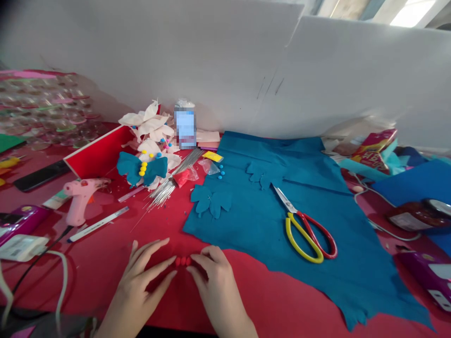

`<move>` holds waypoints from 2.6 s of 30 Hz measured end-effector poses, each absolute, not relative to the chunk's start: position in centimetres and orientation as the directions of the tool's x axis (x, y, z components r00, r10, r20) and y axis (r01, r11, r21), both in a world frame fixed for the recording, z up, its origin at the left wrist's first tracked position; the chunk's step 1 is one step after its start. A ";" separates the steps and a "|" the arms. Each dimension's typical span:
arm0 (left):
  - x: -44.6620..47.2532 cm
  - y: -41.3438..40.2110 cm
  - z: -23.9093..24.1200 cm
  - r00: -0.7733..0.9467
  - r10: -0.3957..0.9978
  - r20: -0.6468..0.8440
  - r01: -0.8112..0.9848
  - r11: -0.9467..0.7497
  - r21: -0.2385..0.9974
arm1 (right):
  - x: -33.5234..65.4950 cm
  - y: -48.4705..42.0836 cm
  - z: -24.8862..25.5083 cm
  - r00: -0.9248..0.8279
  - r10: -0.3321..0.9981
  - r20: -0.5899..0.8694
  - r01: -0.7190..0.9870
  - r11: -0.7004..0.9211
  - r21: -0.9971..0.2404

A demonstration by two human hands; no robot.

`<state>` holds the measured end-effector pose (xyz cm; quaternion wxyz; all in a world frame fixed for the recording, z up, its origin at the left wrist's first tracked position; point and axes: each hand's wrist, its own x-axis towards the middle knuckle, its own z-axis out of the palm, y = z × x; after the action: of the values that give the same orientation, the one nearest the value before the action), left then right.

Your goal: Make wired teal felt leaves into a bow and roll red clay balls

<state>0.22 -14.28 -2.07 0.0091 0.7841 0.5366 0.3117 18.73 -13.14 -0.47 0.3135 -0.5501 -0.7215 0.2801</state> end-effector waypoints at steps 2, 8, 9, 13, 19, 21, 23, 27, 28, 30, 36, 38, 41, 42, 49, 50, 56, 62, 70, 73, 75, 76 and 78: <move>0.2 -14.2 -2.0 0.229 0.852 0.472 0.833 -0.422 0.357 | 18.7 -13.1 -0.5 -0.198 0.969 0.150 0.619 0.243 -0.747; -0.1 -14.4 -2.2 0.235 0.847 0.477 0.832 -0.429 0.352 | 18.9 -13.4 -0.7 -0.210 0.969 0.130 0.643 0.237 -0.729; -0.1 -14.4 -2.3 0.234 0.845 0.480 0.833 -0.429 0.350 | 19.0 -13.6 -0.8 -0.212 0.969 0.127 0.647 0.237 -0.725; -0.2 -14.6 -2.3 0.248 0.839 0.484 0.830 -0.441 0.341 | 19.2 -14.0 -0.8 -0.221 0.965 0.142 0.649 0.254 -0.717; -0.2 -14.6 -2.3 0.243 0.838 0.490 0.825 -0.444 0.351 | 18.9 -13.8 -0.7 -0.252 0.945 0.209 0.621 0.323 -0.714; -0.2 -14.6 -2.3 0.239 0.839 0.490 0.824 -0.442 0.355 | 18.8 -13.7 -0.6 -0.250 0.943 0.220 0.619 0.331 -0.712; -0.2 -14.6 -2.3 0.237 0.842 0.485 0.825 -0.438 0.358 | 18.8 -13.7 -0.6 -0.241 0.944 0.225 0.621 0.329 -0.711; -0.2 -14.6 -2.3 0.231 0.848 0.477 0.821 -0.433 0.372 | 18.8 -13.8 -0.4 -0.252 0.941 0.226 0.630 0.337 -0.700; -0.2 -14.6 -2.3 0.229 0.849 0.476 0.819 -0.432 0.377 | 18.8 -13.9 -0.4 -0.263 0.938 0.228 0.633 0.346 -0.692; -0.2 -14.5 -2.4 0.222 0.850 0.477 0.814 -0.431 0.389 | 18.9 -14.0 -0.4 -0.269 0.933 0.241 0.640 0.360 -0.679; -0.1 -15.0 -1.8 0.114 0.870 0.480 0.723 -0.404 0.560 | 19.5 -14.7 0.5 -0.175 0.930 0.323 0.631 0.358 -0.689; 0.6 -15.6 -1.3 0.053 0.915 0.401 0.598 -0.351 0.721 | 19.6 -15.1 1.1 -0.203 0.912 0.358 0.603 0.404 -0.688; 2.4 -16.7 -0.9 0.048 0.986 0.162 0.254 -0.169 0.952 | 19.7 -15.5 2.1 -0.268 0.862 0.431 0.544 0.505 -0.671; 3.0 -16.9 -0.9 0.066 0.993 0.098 0.137 -0.107 0.985 | 19.7 -15.5 2.3 -0.282 0.843 0.458 0.541 0.534 -0.650; 5.0 -16.4 0.2 0.107 0.992 -0.061 -0.027 0.065 0.998 | 20.0 -15.1 3.0 -0.390 0.735 0.554 0.534 0.671 -0.514; 5.0 -16.2 0.5 0.105 0.994 -0.017 0.008 0.016 1.000 | 20.1 -15.1 3.0 -0.394 0.735 0.552 0.529 0.672 -0.518; 2.6 -14.6 2.2 -0.086 0.983 0.161 0.268 -0.133 0.954 | 21.3 -15.5 2.1 -0.341 0.802 0.490 0.621 0.584 -0.523; -4.0 -13.0 1.9 -0.359 0.933 0.034 0.307 0.083 0.948 | 24.9 -14.6 1.1 -0.307 0.881 0.359 0.710 0.463 -0.531; -6.9 -13.4 0.1 -0.368 0.918 0.148 0.590 0.108 0.800 | 26.9 -12.6 2.2 -0.388 0.874 0.292 0.750 0.483 -0.451; -6.9 -14.3 0.1 -0.295 0.932 0.212 0.614 0.015 0.789 | 23.1 -10.0 4.6 -0.408 0.879 0.246 0.735 0.476 -0.483; -7.1 -15.0 0.2 -0.287 0.929 0.234 0.591 -0.021 0.807 | 19.7 -8.1 5.6 -0.504 0.855 0.124 0.718 0.495 -0.490; -7.2 -15.3 0.2 -0.303 0.924 0.233 0.569 -0.021 0.822 | 18.0 -7.3 5.8 -0.562 0.825 0.060 0.710 0.519 -0.476; -7.8 -15.7 0.1 -0.338 0.915 0.219 0.524 -0.011 0.852 | 14.9 -6.3 5.5 -0.572 0.818 -0.065 0.767 0.505 -0.397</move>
<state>-7.78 -15.74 0.08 0.2096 0.5359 0.6713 0.4672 14.93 -6.30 5.46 0.0657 -0.4580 -0.8649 0.1947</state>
